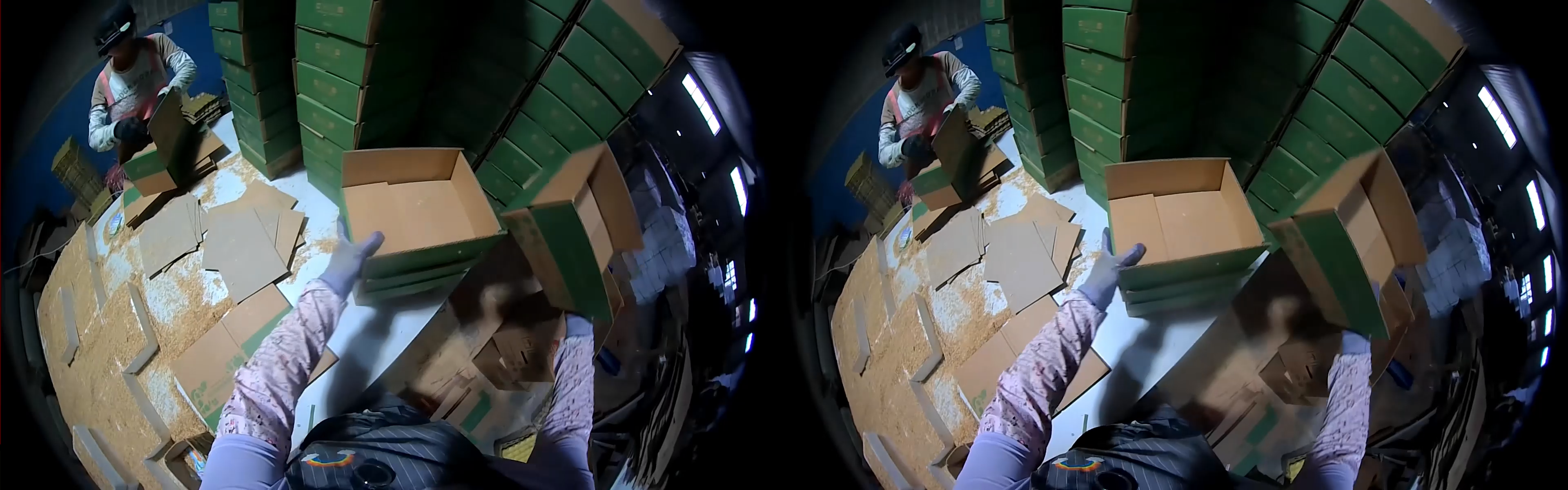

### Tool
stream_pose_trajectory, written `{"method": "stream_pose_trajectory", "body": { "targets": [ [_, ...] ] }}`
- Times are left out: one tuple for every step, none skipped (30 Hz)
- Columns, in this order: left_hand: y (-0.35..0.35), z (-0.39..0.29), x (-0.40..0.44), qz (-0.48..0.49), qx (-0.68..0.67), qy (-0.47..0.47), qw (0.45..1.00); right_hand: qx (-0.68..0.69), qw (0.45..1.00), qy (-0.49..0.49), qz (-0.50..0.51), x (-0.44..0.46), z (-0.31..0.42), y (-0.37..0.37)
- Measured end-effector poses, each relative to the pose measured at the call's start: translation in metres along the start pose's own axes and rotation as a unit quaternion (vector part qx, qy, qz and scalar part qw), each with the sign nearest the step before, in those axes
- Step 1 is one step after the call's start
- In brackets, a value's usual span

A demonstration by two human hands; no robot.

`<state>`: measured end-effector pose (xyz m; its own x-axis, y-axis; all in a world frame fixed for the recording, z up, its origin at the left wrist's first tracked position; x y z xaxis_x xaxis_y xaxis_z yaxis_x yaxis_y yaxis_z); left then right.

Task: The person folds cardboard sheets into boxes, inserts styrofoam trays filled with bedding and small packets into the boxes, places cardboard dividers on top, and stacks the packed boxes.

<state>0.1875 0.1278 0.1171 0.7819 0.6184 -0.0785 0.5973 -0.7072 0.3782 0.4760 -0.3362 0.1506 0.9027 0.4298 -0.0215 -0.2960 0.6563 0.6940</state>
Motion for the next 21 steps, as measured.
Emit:
{"method": "stream_pose_trajectory", "body": {
  "targets": [
    [0.0,-0.009,0.004,0.035,-0.001,-0.011,0.999,-0.027,0.999,0.019,0.018,0.024,-0.001,0.026],
    [0.003,-0.015,0.006,0.069,-0.004,-0.023,0.997,-0.067,0.996,0.047,0.035,0.041,-0.006,0.056],
    [0.0,-0.012,0.01,0.063,0.018,-0.032,0.997,-0.137,0.986,0.082,0.046,0.046,-0.017,0.093],
    [-0.005,-0.001,0.015,0.052,0.018,-0.034,0.998,-0.206,0.97,0.116,0.062,0.05,-0.028,0.13],
    [-0.022,0.011,0.026,-0.013,0.148,0.015,0.989,-0.277,0.945,0.146,0.099,0.057,-0.05,0.162],
    [-0.032,0.022,0.03,-0.043,0.166,0.005,0.985,-0.344,0.913,0.173,0.137,0.059,-0.079,0.189],
    [-0.041,0.033,0.033,-0.074,0.183,-0.005,0.98,-0.41,0.888,0.132,0.159,0.053,-0.108,0.219],
    [-0.051,0.044,0.036,-0.104,0.199,-0.016,0.974,-0.473,0.858,0.091,0.18,0.047,-0.132,0.241],
    [-0.034,0.026,0.017,-0.036,0.175,-0.059,0.982,-0.393,0.902,0.101,0.147,0.065,-0.166,0.223],
    [-0.027,0.02,0.011,-0.034,0.168,-0.047,0.984,-0.392,0.899,0.113,0.16,0.088,-0.18,0.194],
    [-0.024,0.018,0.008,-0.048,0.179,-0.018,0.983,-0.26,0.928,0.203,0.174,0.116,-0.185,0.157],
    [-0.026,0.017,0.003,-0.074,0.214,0.018,0.974,-0.24,0.931,0.224,0.16,0.132,-0.193,0.128],
    [-0.032,0.019,-0.005,-0.096,0.265,0.049,0.958,-0.278,0.917,0.249,0.142,0.124,-0.209,0.089],
    [-0.06,0.023,-0.035,-0.116,0.339,0.073,0.931,-0.336,0.886,0.287,0.141,0.109,-0.228,0.047],
    [-0.086,0.026,-0.068,-0.14,0.411,0.094,0.896,-0.389,0.828,0.366,0.168,0.081,-0.27,0.019],
    [-0.104,0.026,-0.096,-0.148,0.432,0.004,0.89,-0.437,0.758,0.445,0.191,0.042,-0.291,-0.013],
    [-0.128,0.037,-0.136,-0.14,0.497,0.036,0.856,-0.47,0.67,0.528,0.227,-0.009,-0.315,-0.018],
    [-0.167,0.057,-0.174,-0.199,0.534,-0.021,0.822,-0.474,0.62,0.563,0.272,-0.05,-0.341,-0.015],
    [-0.203,0.077,-0.214,-0.248,0.567,-0.079,0.781,-0.479,0.657,0.352,0.464,-0.09,-0.351,0.09],
    [-0.232,0.089,-0.259,-0.281,0.615,-0.116,0.728,-0.438,0.687,0.479,0.328,-0.107,-0.41,0.079],
    [-0.258,0.098,-0.307,-0.31,0.658,-0.151,0.67,-0.424,0.699,0.487,0.309,-0.114,-0.451,0.087]
  ]
}}
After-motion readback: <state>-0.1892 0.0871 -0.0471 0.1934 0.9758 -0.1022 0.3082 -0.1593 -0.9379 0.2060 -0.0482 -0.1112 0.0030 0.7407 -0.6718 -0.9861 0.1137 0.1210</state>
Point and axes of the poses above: each hand's wrist, its own x-axis towards the middle knuckle, its own y-axis out of the palm, z = x × y, the point moved 7 cm from there along x, towards the middle knuckle
